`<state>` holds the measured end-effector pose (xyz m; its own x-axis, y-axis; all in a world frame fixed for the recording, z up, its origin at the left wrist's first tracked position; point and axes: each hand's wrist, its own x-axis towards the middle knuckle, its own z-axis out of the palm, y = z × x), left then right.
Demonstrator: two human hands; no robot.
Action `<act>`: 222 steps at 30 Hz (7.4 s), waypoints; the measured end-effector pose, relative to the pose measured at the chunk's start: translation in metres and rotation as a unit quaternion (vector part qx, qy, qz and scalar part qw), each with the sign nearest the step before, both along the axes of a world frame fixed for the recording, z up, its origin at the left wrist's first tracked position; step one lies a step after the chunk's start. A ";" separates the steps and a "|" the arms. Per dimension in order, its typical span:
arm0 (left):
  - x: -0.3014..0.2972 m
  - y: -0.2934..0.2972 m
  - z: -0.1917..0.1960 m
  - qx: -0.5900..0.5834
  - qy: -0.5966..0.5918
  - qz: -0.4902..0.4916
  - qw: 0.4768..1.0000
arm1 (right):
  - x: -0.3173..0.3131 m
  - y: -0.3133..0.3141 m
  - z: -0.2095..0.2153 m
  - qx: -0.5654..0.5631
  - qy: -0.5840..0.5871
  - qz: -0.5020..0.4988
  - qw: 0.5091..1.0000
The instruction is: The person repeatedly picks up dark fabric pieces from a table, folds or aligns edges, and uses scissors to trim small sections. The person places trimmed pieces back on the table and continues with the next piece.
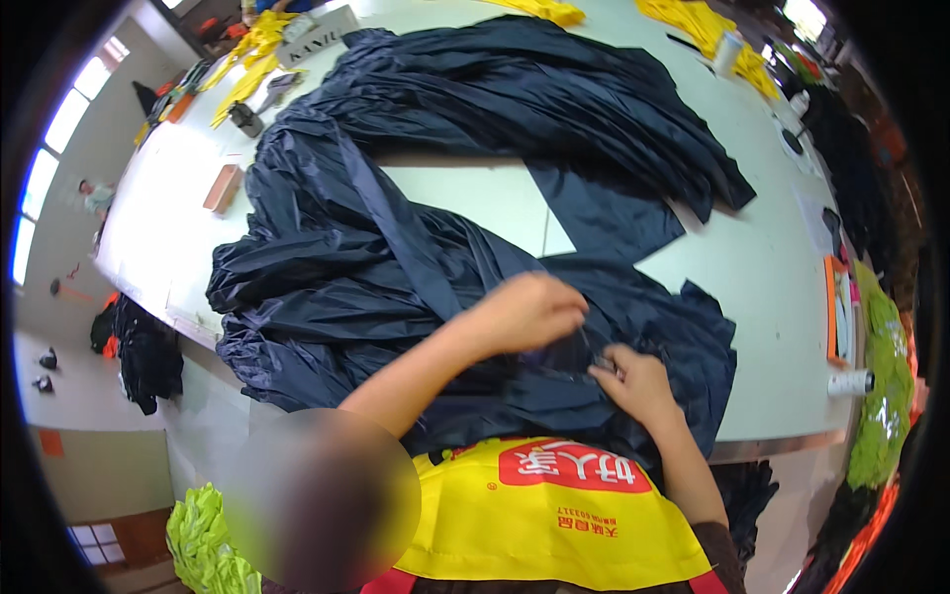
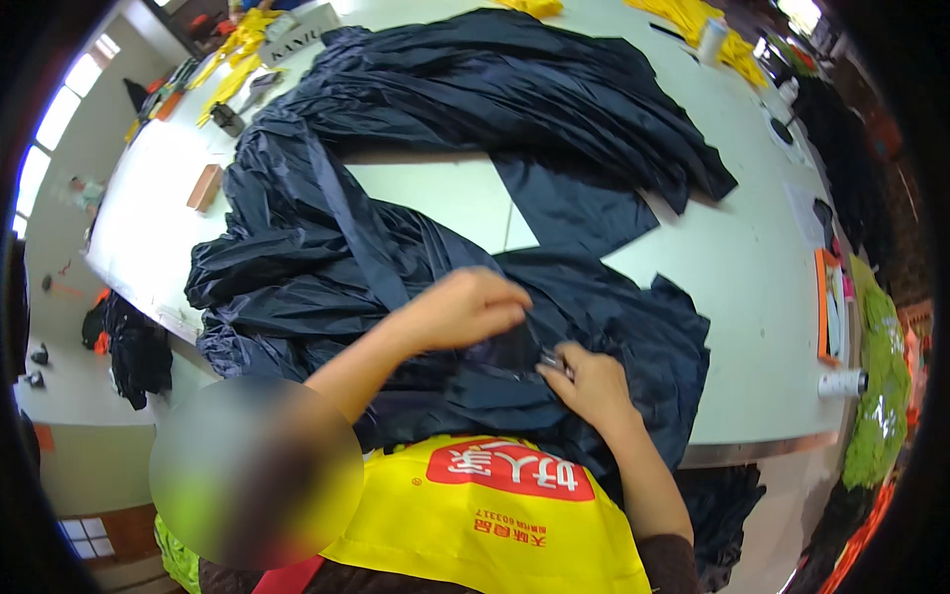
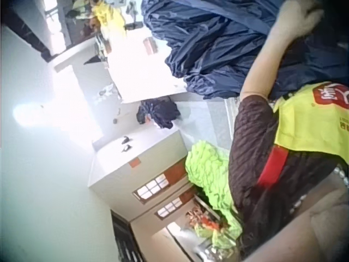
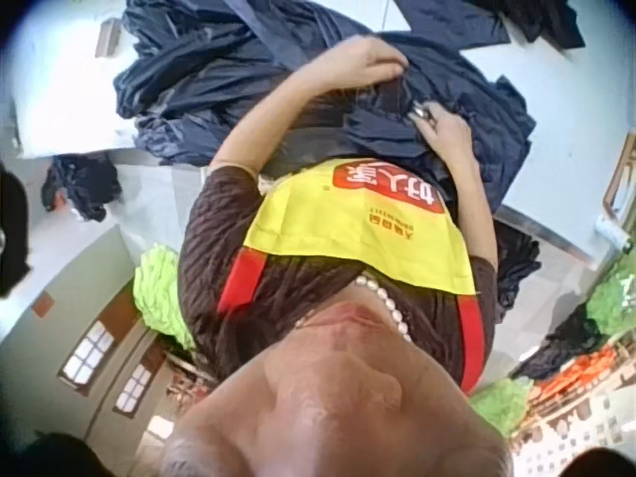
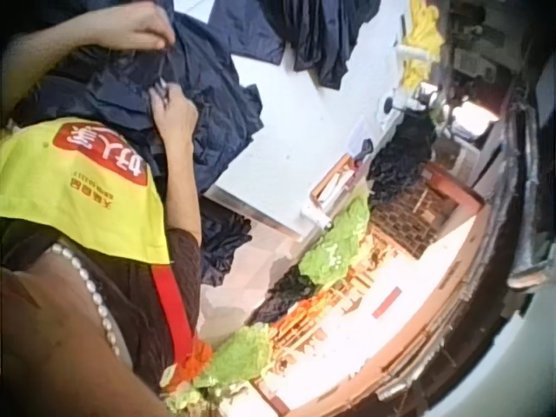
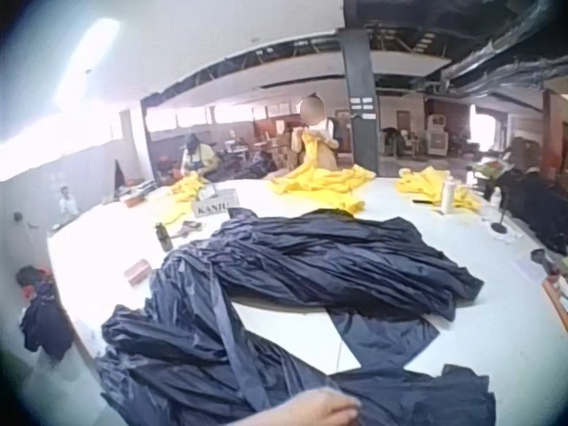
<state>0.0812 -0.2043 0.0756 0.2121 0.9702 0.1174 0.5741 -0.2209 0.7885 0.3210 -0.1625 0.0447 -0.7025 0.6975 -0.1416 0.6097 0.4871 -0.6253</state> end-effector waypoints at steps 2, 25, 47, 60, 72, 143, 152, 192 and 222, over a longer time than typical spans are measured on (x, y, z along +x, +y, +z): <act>-0.054 0.025 -0.020 0.021 0.182 0.166 0.969 | 0.009 0.005 -0.009 0.009 -0.170 0.030 0.985; -0.293 0.105 -0.076 -0.177 0.405 0.480 0.758 | -0.091 0.023 -0.087 -0.032 -0.041 0.078 0.996; -0.210 0.282 0.118 -0.134 0.284 0.188 0.931 | -0.079 0.033 -0.110 -0.060 0.024 0.044 0.997; -0.034 0.108 -0.116 0.048 0.330 -0.015 0.943 | -0.060 0.022 -0.138 0.239 0.107 0.011 0.965; 0.002 0.136 -0.140 0.131 0.329 -0.007 0.935 | 0.004 0.022 -0.103 0.040 -0.033 -0.024 0.998; 0.033 -0.076 0.001 -0.185 -0.708 0.160 0.662 | -0.011 -0.007 0.060 -0.223 0.355 -0.021 0.908; 0.026 -0.080 0.018 -0.233 -0.586 0.105 0.769 | -0.005 -0.006 0.054 -0.241 0.319 -0.017 0.916; 0.053 -0.069 0.004 -0.266 -0.547 0.205 0.767 | 0.016 -0.026 0.096 -0.117 0.245 0.186 0.944; 0.065 -0.065 0.014 -0.317 -0.585 0.220 0.713 | 0.009 -0.018 0.058 0.308 0.204 0.117 0.922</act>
